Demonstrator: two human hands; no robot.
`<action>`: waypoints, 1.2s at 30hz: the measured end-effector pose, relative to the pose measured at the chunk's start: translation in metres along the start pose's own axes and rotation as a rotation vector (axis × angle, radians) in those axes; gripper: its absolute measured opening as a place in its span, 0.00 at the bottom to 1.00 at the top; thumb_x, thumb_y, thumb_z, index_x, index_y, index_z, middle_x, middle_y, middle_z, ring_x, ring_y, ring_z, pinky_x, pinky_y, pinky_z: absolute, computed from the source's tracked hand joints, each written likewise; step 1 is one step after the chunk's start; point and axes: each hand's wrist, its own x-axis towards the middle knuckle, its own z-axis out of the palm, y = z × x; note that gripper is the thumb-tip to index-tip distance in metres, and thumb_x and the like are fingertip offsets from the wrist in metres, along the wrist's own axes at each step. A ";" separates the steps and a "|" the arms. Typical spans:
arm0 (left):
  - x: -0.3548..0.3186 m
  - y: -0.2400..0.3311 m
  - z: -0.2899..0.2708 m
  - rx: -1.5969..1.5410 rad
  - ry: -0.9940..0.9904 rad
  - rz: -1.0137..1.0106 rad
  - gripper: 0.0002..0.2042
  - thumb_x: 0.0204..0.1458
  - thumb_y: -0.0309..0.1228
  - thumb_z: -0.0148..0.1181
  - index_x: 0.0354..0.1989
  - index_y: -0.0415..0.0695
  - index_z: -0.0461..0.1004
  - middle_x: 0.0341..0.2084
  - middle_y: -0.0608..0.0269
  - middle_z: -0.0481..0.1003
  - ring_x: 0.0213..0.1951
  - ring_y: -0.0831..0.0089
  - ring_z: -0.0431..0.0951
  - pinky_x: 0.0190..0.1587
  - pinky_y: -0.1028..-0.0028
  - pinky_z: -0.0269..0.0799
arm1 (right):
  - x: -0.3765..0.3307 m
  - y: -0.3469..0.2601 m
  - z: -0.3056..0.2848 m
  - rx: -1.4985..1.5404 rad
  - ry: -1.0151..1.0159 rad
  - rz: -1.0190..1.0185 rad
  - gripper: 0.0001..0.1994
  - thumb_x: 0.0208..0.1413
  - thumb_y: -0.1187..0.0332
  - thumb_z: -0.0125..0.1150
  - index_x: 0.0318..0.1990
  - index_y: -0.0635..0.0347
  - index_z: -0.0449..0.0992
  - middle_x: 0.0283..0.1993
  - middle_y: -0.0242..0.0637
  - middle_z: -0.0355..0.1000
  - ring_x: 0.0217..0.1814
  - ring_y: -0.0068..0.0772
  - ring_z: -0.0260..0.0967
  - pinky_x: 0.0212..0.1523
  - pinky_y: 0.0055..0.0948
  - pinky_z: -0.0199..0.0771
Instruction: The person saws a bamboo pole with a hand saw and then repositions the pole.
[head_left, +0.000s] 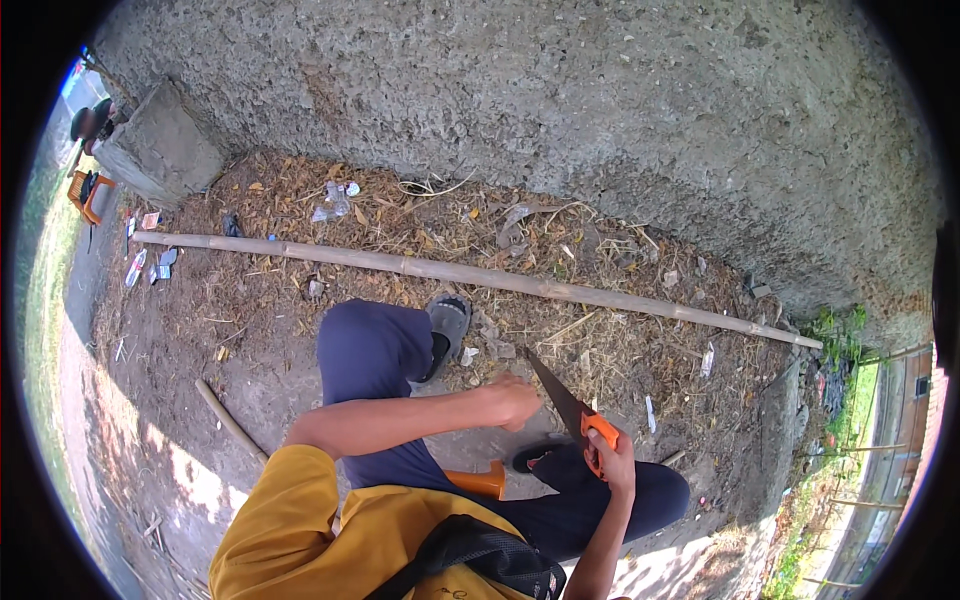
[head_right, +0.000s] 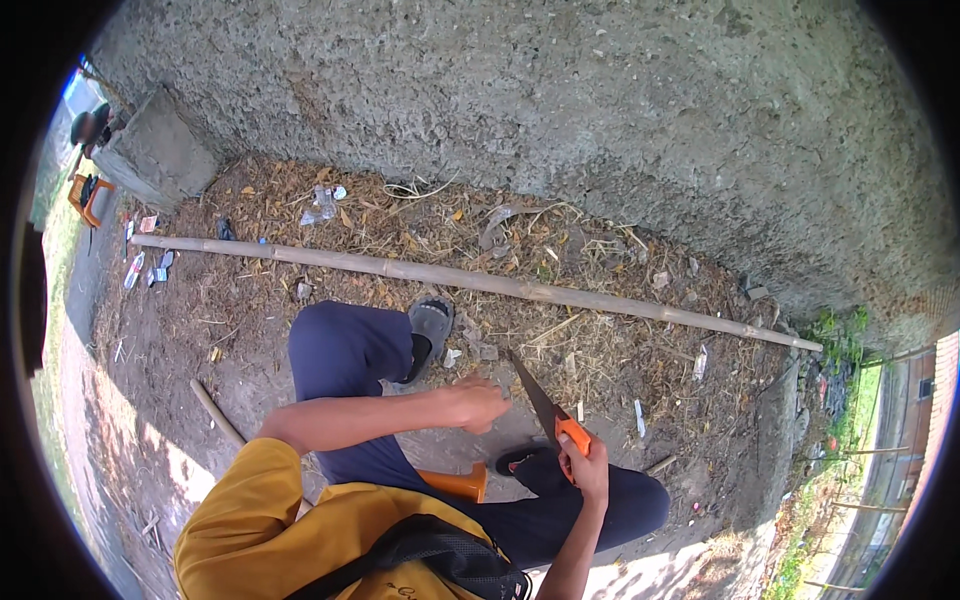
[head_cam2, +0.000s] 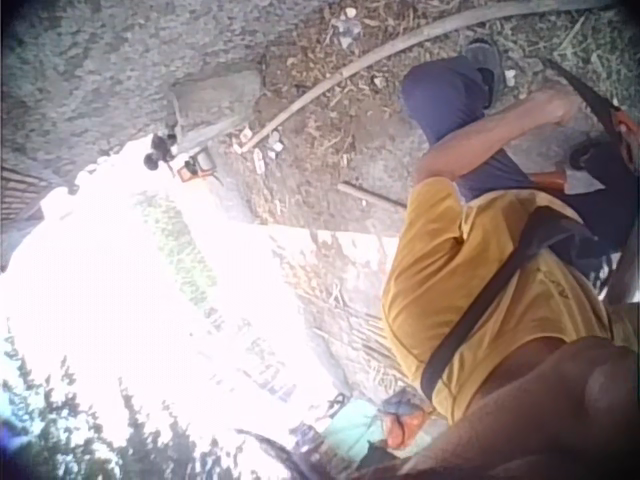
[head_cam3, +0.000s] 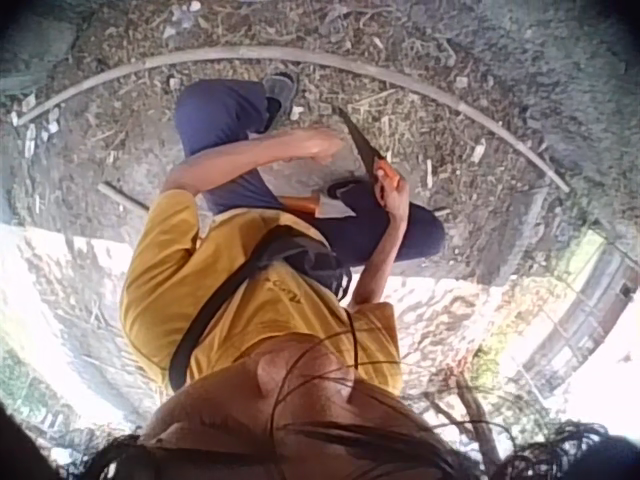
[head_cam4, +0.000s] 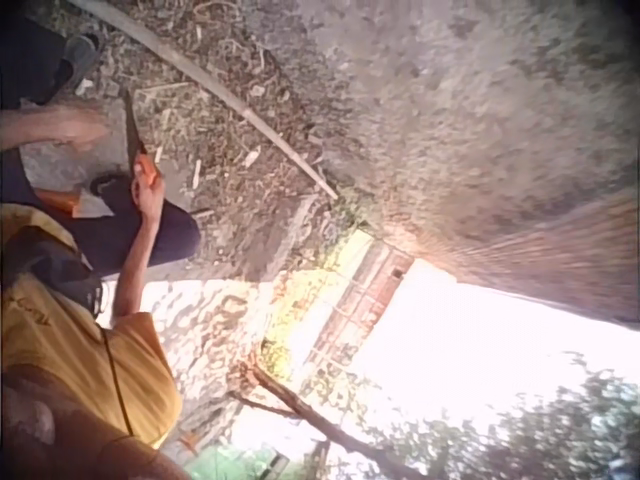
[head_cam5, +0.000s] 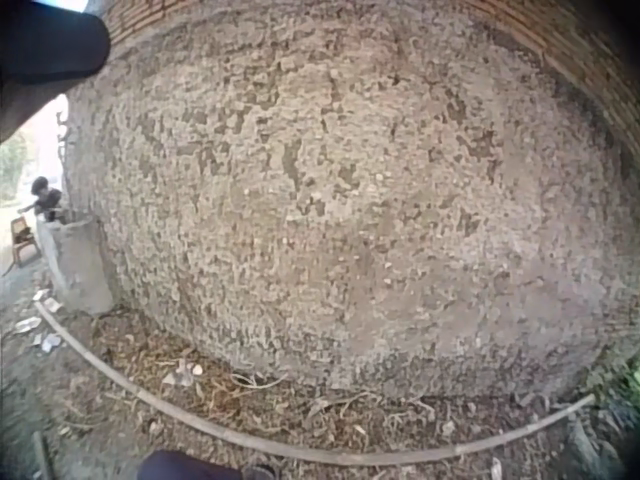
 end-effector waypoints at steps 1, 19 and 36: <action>-0.001 -0.001 -0.001 -0.002 0.001 -0.001 0.16 0.50 0.32 0.62 0.47 0.40 0.77 0.42 0.47 0.80 0.48 0.50 0.81 0.53 0.51 0.73 | 0.000 -0.001 0.000 0.002 0.005 -0.002 0.12 0.61 0.65 0.63 0.43 0.66 0.77 0.20 0.28 0.68 0.17 0.17 0.63 0.17 0.21 0.61; 0.001 -0.006 0.002 -0.027 0.050 0.004 0.18 0.51 0.36 0.64 0.49 0.41 0.76 0.45 0.48 0.79 0.51 0.50 0.79 0.53 0.50 0.73 | 0.000 -0.003 0.001 0.022 0.014 -0.006 0.12 0.62 0.65 0.63 0.43 0.67 0.77 0.19 0.28 0.68 0.18 0.18 0.64 0.19 0.22 0.62; -0.002 -0.009 0.004 -0.034 0.105 0.032 0.17 0.50 0.31 0.57 0.48 0.39 0.75 0.44 0.45 0.79 0.51 0.48 0.79 0.54 0.52 0.72 | -0.002 -0.009 0.002 -0.007 0.012 0.005 0.13 0.61 0.64 0.63 0.42 0.67 0.77 0.19 0.29 0.68 0.16 0.18 0.64 0.16 0.21 0.60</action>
